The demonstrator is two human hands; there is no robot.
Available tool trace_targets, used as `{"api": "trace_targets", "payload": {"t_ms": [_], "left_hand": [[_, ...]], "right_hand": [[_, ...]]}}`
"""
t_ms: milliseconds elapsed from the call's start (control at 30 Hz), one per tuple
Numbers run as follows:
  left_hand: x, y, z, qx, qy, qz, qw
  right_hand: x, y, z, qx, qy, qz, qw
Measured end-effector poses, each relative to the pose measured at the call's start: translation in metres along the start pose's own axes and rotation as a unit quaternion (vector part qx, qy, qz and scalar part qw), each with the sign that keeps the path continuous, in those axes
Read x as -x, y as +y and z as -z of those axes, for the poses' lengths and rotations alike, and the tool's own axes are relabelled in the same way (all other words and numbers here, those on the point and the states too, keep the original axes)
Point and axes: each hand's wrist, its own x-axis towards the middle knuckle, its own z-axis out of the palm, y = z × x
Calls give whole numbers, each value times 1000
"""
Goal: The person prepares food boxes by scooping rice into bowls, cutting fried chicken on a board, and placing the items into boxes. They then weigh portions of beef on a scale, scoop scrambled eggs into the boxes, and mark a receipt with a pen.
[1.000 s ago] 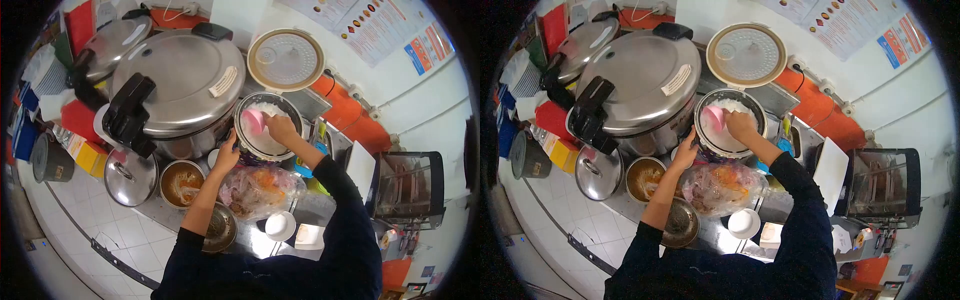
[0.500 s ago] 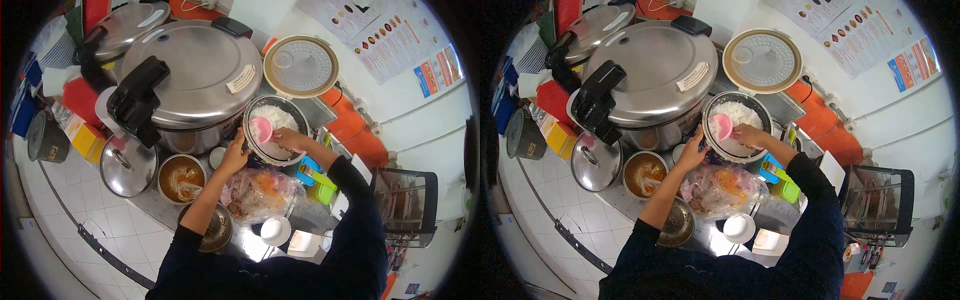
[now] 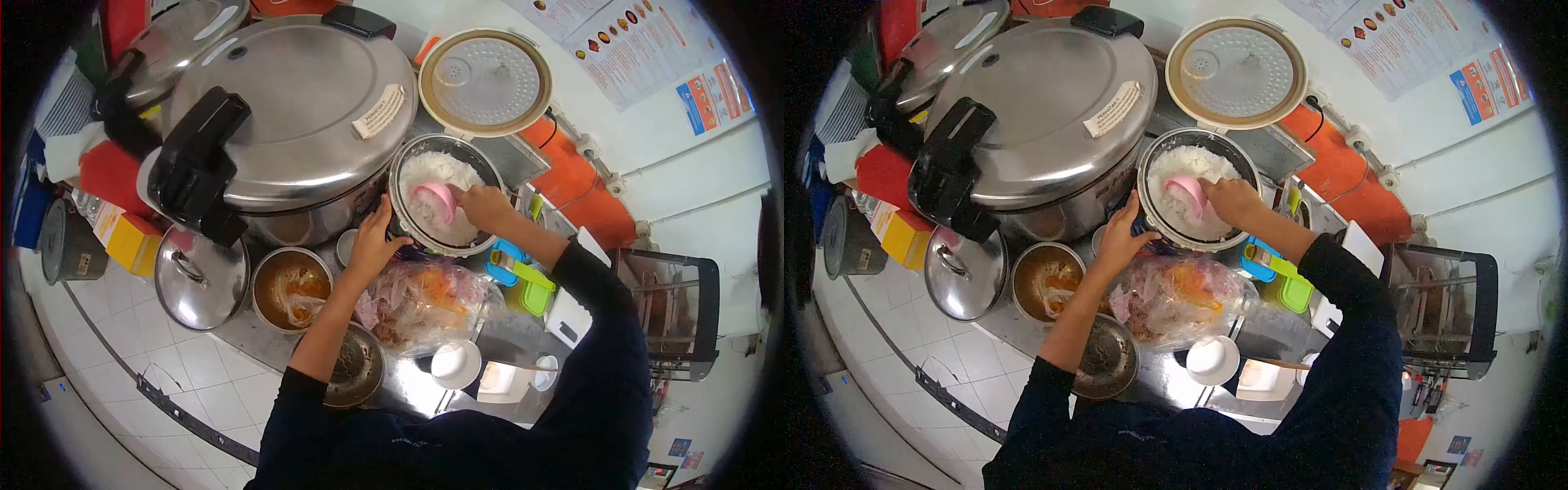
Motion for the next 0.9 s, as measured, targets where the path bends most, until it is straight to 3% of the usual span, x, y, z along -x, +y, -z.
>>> {"api": "trace_targets", "payload": {"t_ms": [167, 233, 433, 567, 633, 733, 867, 900], "left_hand": [[0, -5, -1, -6, 15, -16, 1000], [-1, -4, -1, 3, 16, -20, 1000], [-2, -4, 1, -11, -14, 16, 1000], [-2, -2, 2, -15, -21, 16, 1000], [-3, -1, 4, -13, -22, 18, 999], [-3, -1, 7, -15, -27, 12, 999], [-4, 1, 10, -14, -23, 11, 1000], [-4, 2, 10, -16, -18, 8, 1000]], "right_hand": [[-13, -1, 8, -37, -50, 34, 997], [-14, -6, 19, -104, -125, 1, 987], [-18, 12, -26, -253, -95, 104, 957], [-18, 11, -30, -317, -98, 85, 939], [-20, 6, 5, -414, -309, -73, 853], [-20, 19, 9, -461, -328, -40, 824], [-21, 53, -10, -547, -308, -18, 778], [-25, 52, -13, -389, -91, 56, 915]]}}
